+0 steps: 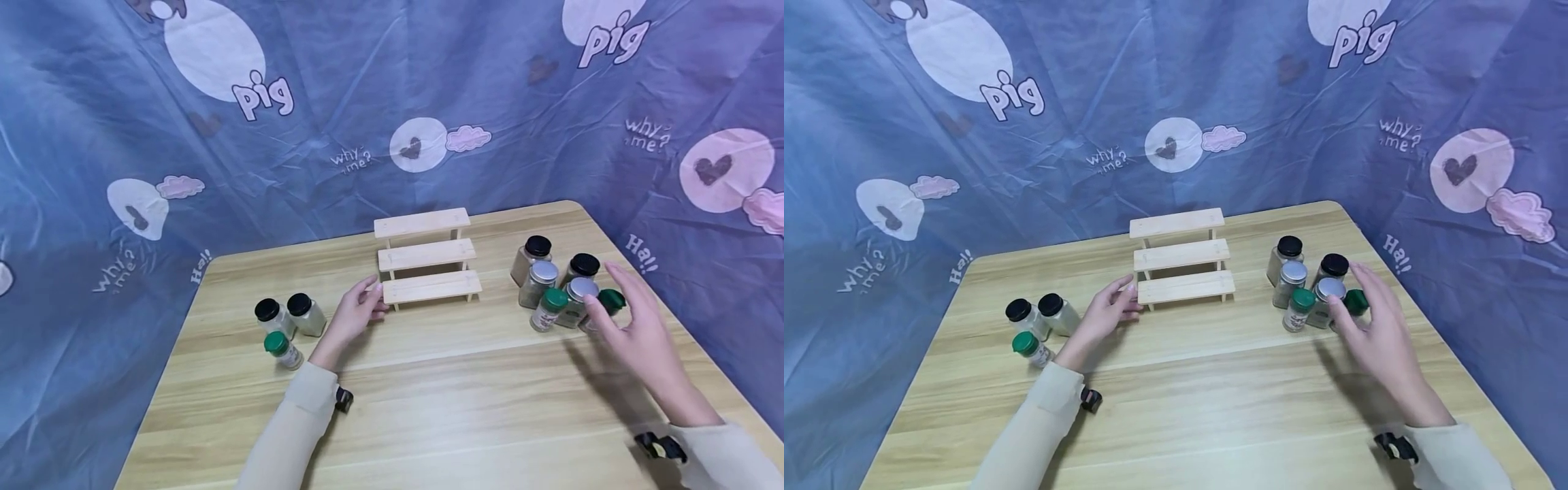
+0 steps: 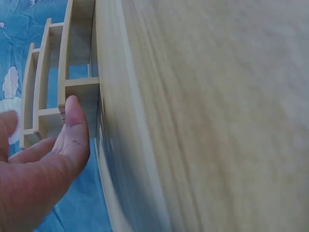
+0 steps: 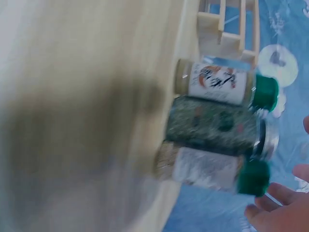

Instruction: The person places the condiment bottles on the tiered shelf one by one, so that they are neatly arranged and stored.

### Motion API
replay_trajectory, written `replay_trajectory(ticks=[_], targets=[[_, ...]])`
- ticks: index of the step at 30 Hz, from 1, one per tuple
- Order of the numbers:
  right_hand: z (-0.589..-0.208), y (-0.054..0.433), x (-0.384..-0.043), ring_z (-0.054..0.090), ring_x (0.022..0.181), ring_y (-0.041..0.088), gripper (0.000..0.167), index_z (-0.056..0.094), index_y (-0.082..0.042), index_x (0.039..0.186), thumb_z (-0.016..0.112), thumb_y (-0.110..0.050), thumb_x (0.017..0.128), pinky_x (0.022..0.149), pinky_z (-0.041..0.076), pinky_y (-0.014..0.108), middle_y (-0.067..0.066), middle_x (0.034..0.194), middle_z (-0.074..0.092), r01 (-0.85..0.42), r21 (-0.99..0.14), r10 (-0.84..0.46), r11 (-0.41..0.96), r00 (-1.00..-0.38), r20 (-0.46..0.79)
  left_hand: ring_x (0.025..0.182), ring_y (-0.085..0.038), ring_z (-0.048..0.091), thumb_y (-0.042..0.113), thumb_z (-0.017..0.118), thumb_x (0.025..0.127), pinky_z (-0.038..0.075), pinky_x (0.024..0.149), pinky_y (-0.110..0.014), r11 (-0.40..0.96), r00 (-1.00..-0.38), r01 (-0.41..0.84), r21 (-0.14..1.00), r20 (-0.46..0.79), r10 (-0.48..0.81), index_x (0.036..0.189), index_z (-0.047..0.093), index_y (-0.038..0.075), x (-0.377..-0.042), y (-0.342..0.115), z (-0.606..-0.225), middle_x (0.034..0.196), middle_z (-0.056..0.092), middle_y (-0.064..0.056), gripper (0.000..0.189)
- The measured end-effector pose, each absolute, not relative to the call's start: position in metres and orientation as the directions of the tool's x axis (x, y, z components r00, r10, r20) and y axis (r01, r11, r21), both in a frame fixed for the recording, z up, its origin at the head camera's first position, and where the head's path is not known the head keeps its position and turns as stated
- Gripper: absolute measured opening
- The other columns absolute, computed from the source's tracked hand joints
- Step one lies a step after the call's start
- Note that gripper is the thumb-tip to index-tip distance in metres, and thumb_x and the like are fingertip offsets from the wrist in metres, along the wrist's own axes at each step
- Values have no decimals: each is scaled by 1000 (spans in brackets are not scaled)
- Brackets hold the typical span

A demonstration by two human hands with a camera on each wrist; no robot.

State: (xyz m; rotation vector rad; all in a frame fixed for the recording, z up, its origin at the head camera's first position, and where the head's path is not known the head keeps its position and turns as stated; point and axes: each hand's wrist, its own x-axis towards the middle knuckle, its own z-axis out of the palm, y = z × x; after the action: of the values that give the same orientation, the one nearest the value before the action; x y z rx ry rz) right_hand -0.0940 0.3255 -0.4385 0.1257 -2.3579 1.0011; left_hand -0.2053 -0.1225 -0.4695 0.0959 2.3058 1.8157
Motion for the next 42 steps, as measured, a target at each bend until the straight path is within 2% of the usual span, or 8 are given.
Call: replay_trajectory(ticks=[4, 8, 11, 18, 24, 28, 31, 42], targets=[[-446, 332, -92, 36, 141, -14, 64, 44, -12, 160, 68, -11, 101, 115, 26, -4, 24, 161, 46, -237, -692, 173, 681, -867, 468, 94, -31, 75, 17, 55, 111, 70, 83, -34, 230, -982, -54, 972, -93, 162, 157, 44, -2, -209, -122, -473, 119, 70, -30, 51], [-454, 336, -92, 43, 127, -21, 63, 42, -10, 161, 67, -12, 103, 101, 39, -8, 14, 158, 52, -208, -741, 185, 639, -893, 410, 86, -21, 74, 9, 59, 107, 70, 81, -30, 239, -987, -55, 970, -89, 135, 153, 48, -5, -212, -122, -476, 118, 71, -28, 49], [-459, 339, -92, 47, 116, -24, 63, 42, -8, 160, 67, -14, 103, 94, 43, -8, -8, 142, 59, -182, -761, 194, 623, -906, 376, 84, -16, 73, 8, 63, 105, 69, 79, -26, 244, -987, -66, 968, -100, 128, 152, 50, -5, -213, -122, -477, 117, 71, -25, 50], [-469, 347, -91, 46, 103, -29, 58, 43, 11, 150, 68, -13, 103, 87, 43, -10, -40, 114, 47, -117, -791, 208, 601, -932, 296, 82, -13, 73, 3, 65, 102, 68, 78, -22, 223, -984, -88, 971, -119, 129, 151, 53, -2, -214, -122, -477, 115, 71, -23, 50], [-471, 350, -90, 47, 100, -29, 48, 51, 13, 140, 68, -13, 103, 86, 44, -10, -43, 107, 50, -89, -798, 217, 596, -939, 266, 86, -21, 76, 3, 65, 103, 70, 83, -32, 210, -985, -90, 973, -119, 128, 151, 53, 0, -215, -120, -480, 116, 70, -27, 50], [-468, 353, -89, 52, 99, -26, 34, 59, -5, 135, 67, -8, 102, 85, 46, -9, -40, 108, 54, -121, -810, 221, 574, -930, 295, 86, -21, 75, 3, 65, 103, 70, 82, -31, 221, -984, -89, 971, -119, 129, 151, 54, 1, -215, -119, -480, 115, 71, -24, 49], [-459, 354, -90, 57, 97, -24, 38, 62, -18, 134, 68, -2, 100, 86, 46, -8, -39, 106, 59, -171, -811, 240, 560, -903, 356, 83, -17, 74, 3, 65, 103, 69, 78, -26, 227, -984, -94, 969, -126, 130, 151, 54, 1, -215, -119, -479, 114, 72, -22, 50], [-398, 354, -102, 66, 92, -21, 43, 66, -18, 134, 69, 4, 97, 85, 50, -6, -35, 105, 68, -265, -798, 277, 542, -840, 467, 82, -16, 76, 1, 64, 102, 70, 80, -28, 229, -985, -99, 968, -127, 114, 150, 55, 0, -214, -112, -476, 113, 73, -22, 49]])
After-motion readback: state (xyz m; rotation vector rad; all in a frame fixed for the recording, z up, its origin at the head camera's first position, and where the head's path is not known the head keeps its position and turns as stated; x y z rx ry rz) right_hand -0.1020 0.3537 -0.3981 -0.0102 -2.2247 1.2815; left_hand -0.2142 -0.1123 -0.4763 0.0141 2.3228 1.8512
